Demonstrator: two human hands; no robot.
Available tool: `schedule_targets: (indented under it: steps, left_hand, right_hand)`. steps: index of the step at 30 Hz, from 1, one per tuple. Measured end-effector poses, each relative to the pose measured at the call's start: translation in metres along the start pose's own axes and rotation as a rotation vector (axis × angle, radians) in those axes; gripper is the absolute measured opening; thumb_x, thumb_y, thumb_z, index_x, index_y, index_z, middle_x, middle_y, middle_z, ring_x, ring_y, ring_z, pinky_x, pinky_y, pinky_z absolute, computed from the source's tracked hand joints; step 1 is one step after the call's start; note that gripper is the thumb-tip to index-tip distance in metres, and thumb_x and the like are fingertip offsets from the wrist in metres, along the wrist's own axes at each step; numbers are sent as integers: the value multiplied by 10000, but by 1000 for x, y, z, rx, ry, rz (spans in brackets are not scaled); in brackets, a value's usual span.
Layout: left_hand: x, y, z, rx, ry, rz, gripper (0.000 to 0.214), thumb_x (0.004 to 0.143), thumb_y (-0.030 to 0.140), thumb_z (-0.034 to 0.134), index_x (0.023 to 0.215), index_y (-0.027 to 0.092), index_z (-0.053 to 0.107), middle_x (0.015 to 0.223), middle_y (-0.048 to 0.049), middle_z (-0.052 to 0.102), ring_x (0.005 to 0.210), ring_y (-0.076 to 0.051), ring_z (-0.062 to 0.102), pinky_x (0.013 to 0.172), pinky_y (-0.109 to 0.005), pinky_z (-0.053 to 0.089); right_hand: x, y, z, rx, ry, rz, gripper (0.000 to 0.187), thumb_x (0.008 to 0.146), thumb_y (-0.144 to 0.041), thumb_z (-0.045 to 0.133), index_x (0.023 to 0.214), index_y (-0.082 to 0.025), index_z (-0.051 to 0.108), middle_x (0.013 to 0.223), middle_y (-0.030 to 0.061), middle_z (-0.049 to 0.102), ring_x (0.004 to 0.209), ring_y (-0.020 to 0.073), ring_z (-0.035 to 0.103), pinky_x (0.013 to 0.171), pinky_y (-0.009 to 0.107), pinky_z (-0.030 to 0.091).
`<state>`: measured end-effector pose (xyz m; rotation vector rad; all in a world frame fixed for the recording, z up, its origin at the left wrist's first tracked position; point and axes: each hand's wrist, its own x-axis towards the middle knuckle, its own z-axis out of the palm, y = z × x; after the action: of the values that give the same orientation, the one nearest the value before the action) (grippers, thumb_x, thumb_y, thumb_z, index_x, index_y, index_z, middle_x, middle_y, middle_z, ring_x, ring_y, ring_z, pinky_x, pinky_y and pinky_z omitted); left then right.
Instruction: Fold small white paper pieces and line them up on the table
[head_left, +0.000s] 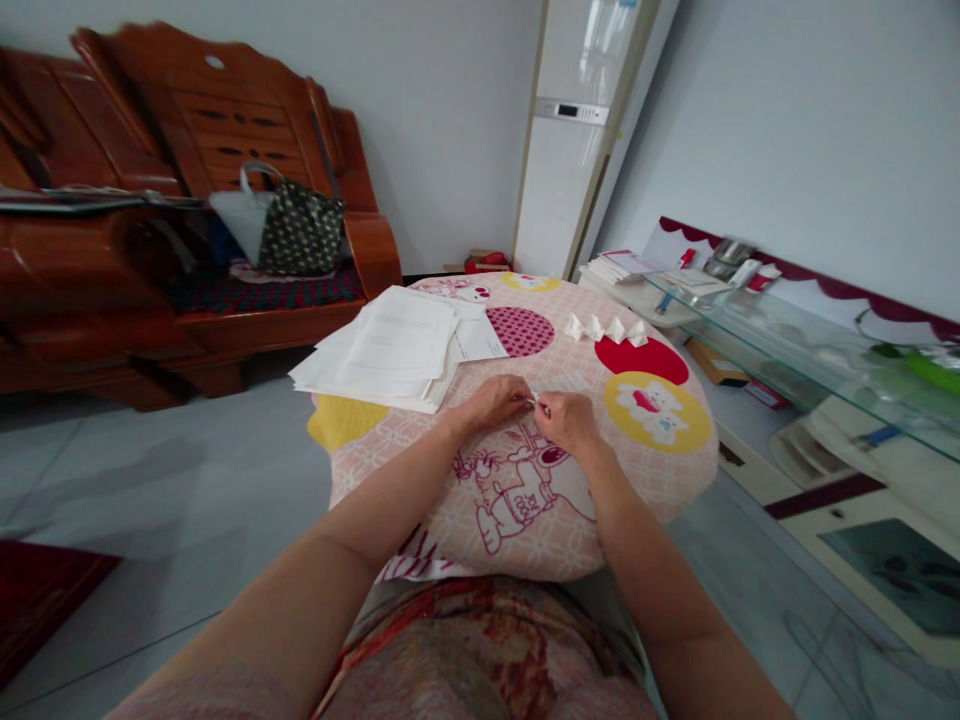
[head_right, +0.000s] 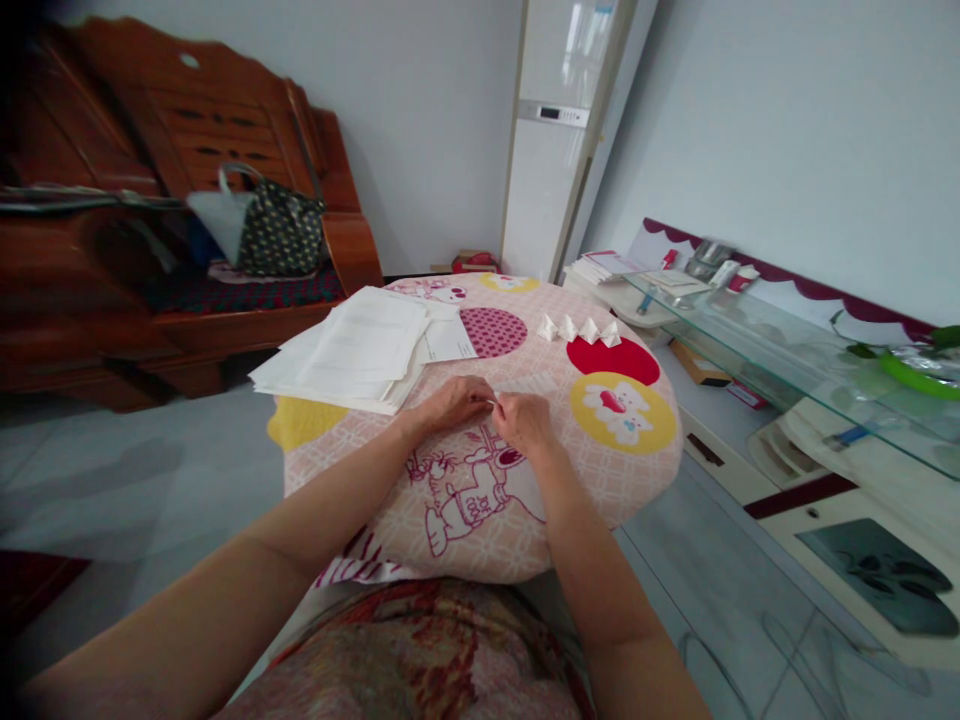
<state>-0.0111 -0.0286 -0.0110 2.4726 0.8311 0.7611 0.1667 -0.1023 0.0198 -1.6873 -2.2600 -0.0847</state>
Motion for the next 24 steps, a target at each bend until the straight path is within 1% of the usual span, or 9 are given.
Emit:
schedule_targets:
  steps: [4,6,8,10,12,14,17,20,24]
  left_hand:
    - [2,6,-4,-278,92,-198,238,876,281,629,708,126,694,617,13,600,602,-106,531,598,-217,405]
    - [3,8,-6,-499,76,-301,267,862,319,645,681,125,675,580,26,570,547,-87,501,552,-202,391]
    - [3,10,-6,-681,73,-403,252,832,336,684,708,117,693,600,16,600,536,-81,511,549,-199,419]
    - [2,12,-6,-797,72,-491,230,800,330,730,745,106,716,639,-3,643,547,-81,536,562,-203,455]
    - [2,13,-7,-860,65,-549,211,789,309,753,770,100,731,674,-20,677,562,-85,566,573,-209,478]
    - [2,15,-7,-880,57,-585,211,818,299,735,759,97,730,683,-32,694,560,-89,586,580,-216,491]
    - [2,18,-6,-813,23,-646,290,904,294,644,695,101,702,610,-33,674,507,-92,578,541,-216,466]
    - [3,22,-4,-638,-5,-673,379,949,265,566,613,116,660,499,-9,603,438,-83,519,470,-200,376]
    - [4,26,-5,-410,0,-666,413,938,279,568,559,131,632,473,5,571,411,-78,453,457,-214,327]
  right_hand:
    - [4,20,0,361,362,151,365,901,-404,565,620,-175,608,632,44,632,613,153,540,609,274,376]
    - [6,30,2,525,416,218,401,859,-468,594,575,-188,557,561,12,562,571,141,506,572,268,374]
    - [7,36,6,706,334,310,417,821,-515,617,566,-192,553,531,8,549,531,141,512,519,260,383]
    - [8,38,11,919,178,410,406,788,-542,644,606,-182,597,553,25,604,494,146,542,449,249,385]
    - [7,35,14,1098,51,471,374,742,-527,699,657,-168,639,580,44,652,468,146,566,398,233,383]
    - [7,32,15,1206,-8,491,334,699,-475,750,655,-160,648,556,47,656,441,137,566,375,216,384]
    - [5,27,12,1286,-46,528,275,697,-383,748,599,-155,630,496,43,633,392,120,541,350,200,378]
    - [4,26,9,1311,-83,598,225,718,-299,718,582,-153,614,496,49,639,365,112,523,323,196,356]
    - [5,25,13,1204,-126,654,247,794,-264,666,582,-159,594,488,31,614,333,95,470,313,201,296]
